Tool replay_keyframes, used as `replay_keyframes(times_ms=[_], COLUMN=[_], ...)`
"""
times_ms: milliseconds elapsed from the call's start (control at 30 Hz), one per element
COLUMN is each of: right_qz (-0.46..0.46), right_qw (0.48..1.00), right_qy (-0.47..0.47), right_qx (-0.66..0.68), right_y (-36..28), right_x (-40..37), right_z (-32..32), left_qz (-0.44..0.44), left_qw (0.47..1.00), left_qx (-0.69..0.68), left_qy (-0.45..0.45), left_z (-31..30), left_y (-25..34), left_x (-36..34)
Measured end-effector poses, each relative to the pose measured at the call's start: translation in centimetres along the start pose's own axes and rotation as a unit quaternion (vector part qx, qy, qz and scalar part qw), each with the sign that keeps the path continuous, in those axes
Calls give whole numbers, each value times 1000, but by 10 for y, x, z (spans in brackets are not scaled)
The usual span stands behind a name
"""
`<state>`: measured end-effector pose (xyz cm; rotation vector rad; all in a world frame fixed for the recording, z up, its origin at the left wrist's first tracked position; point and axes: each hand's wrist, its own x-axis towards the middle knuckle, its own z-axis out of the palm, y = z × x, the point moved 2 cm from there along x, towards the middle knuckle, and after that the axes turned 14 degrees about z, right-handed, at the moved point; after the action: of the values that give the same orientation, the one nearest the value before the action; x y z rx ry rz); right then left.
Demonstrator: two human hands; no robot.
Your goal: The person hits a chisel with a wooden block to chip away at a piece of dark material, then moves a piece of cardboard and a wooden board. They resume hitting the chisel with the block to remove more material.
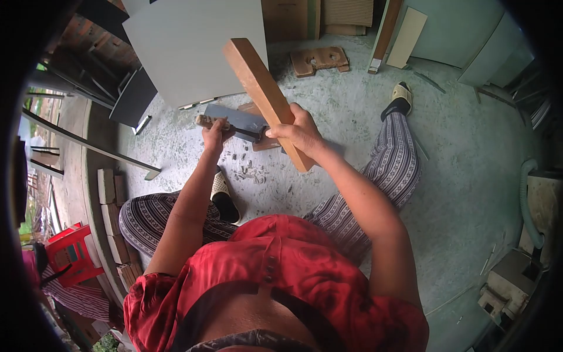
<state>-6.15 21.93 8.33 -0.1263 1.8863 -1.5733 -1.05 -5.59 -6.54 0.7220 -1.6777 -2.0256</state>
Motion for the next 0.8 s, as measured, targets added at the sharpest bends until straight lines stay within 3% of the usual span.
replay_keyframes(times_ms=[167,233,300,333,367,433,567,600,800], right_qz=[23,19,13,-1,-14,-20,-48,-48,-45], right_qw=[999,999,999,999,999,999,995,995,994], right_qy=[7,11,14,20,26,25,37,39,27], right_qx=[-27,-30,-30,-35,-39,-38,-75,-74,-92], right_y=[13,7,2,0,-2,-4,-9,-9,-8], right_x=[10,6,4,4,3,1,-3,-4,-8], right_z=[-3,-4,-4,-6,-7,-9,-10,-10,-10], left_qz=[-113,-132,-44,30,30,105,140,144,139], left_qw=[970,965,992,996,996,992,981,984,979], left_qx=[-98,-86,28,50,50,51,85,70,106], left_qy=[191,209,116,61,60,-55,-108,-74,-103], left_z=[-7,1,16,25,31,49,53,61,54], left_y=[-21,-12,9,21,31,52,36,42,27], left_x=[-17,-16,-6,-2,1,2,-1,-10,-14])
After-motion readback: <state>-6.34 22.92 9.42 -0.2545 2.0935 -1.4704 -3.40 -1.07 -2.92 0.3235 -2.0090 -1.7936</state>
